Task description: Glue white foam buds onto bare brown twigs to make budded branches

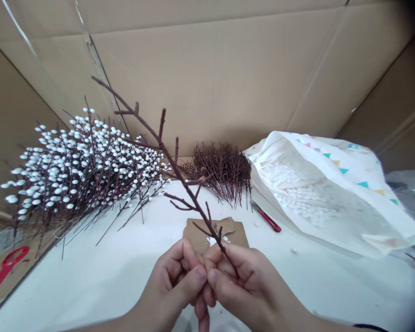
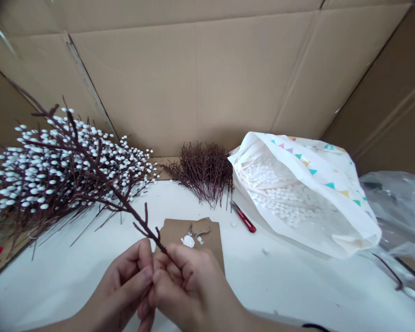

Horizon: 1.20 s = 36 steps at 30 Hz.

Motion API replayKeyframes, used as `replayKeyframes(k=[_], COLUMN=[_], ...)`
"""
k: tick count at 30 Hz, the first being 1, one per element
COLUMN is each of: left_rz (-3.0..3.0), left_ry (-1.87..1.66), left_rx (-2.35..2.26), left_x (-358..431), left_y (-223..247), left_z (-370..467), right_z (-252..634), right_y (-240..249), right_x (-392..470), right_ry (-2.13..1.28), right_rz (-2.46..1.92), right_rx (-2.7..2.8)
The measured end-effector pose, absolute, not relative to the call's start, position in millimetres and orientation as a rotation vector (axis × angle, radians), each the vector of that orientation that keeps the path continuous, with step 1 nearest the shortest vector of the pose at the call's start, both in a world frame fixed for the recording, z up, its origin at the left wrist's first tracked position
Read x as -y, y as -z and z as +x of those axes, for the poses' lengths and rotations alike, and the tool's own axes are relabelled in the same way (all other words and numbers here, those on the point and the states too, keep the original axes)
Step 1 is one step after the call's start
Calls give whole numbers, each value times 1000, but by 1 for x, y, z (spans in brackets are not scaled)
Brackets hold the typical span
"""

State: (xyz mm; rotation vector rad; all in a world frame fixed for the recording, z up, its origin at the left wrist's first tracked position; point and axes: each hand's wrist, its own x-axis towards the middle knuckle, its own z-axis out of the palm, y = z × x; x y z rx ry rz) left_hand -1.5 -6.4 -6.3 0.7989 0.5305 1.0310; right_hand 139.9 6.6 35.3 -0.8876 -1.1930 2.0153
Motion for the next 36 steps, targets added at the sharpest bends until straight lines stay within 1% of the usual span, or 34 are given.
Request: replayKeyframes(k=[3, 9, 12, 18, 23, 27, 32, 36], left_rz=[756, 684, 649, 675, 759, 760, 733, 635], left_ry=[-1024, -1010, -1000, -1007, -989, -958, -930, -889], left_rx=[-534, -554, -592, -669, -766, -753, -679, -626], left_x=[7, 6, 5, 6, 9, 8, 8, 7], left_y=[5, 2, -2, -2, 0, 1, 1, -2], left_z=[-1, 0, 1, 1, 0, -1, 0, 0], right_z=[140, 142, 143, 146, 148, 149, 151, 150], right_y=[-38, -31, -28, -26, -29, -33, -28, -25], right_x=[-8, -8, -7, -9, -10, -9, -9, -8], right_ry=[-2012, -1981, -1927, -1748, -1511, -1567, -1624, -1753], right_rz=[-893, -676, -741, -936, -1016, -901, -891, -768], right_rx=[1153, 1153, 1178, 1409, 1711, 1714, 1648, 1533])
